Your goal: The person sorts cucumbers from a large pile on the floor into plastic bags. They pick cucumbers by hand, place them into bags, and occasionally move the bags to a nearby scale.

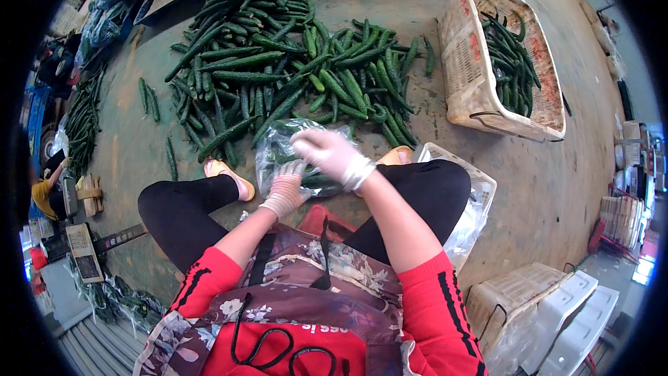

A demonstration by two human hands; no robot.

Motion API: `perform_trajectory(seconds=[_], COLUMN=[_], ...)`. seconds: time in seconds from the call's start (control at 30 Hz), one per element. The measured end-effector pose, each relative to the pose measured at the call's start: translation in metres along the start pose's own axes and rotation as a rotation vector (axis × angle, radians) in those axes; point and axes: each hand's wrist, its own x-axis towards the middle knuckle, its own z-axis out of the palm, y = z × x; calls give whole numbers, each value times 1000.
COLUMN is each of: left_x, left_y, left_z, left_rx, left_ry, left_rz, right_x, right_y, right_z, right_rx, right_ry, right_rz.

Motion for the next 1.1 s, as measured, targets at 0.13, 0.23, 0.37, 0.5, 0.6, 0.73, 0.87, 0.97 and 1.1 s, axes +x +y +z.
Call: perform_trajectory(seconds=[0.13, 0.23, 0.37, 0.5, 0.6, 0.73, 0.87, 0.97, 1.1], left_x=[10, 14, -14, -33, -32, -26, -1, -6, 4], left_y=[-12, -11, -30, -46, -90, -112, -71, -62, -67], left_z=[29, 6, -52, -147, -168, -148, -145, -152, -156], left_rx=[243, 3, -151, 63, 84, 142, 142, 100, 107], left_ry=[-33, -347, -444, -565, -589, -570, -581, -659, -721], left_rz=[0, -178, 11, 56, -74, -87, 96, 130, 72], right_x=[4, 1, 3, 4, 9, 26, 47, 84, 117], right_y=[8, 4, 2, 24, 33, 66, 159, 189, 255], right_z=[19, 8, 2, 0, -2, -2, -12, -14, -38], right_rx=[-316, -415, -480, -505, -549, -452, -195, 241, 794], right_ry=[-171, -91, -33, -6, -7, 37, 380, 529, 590], right_rz=[1, 105, 149, 101, 170, 299, 379, 605, 841])
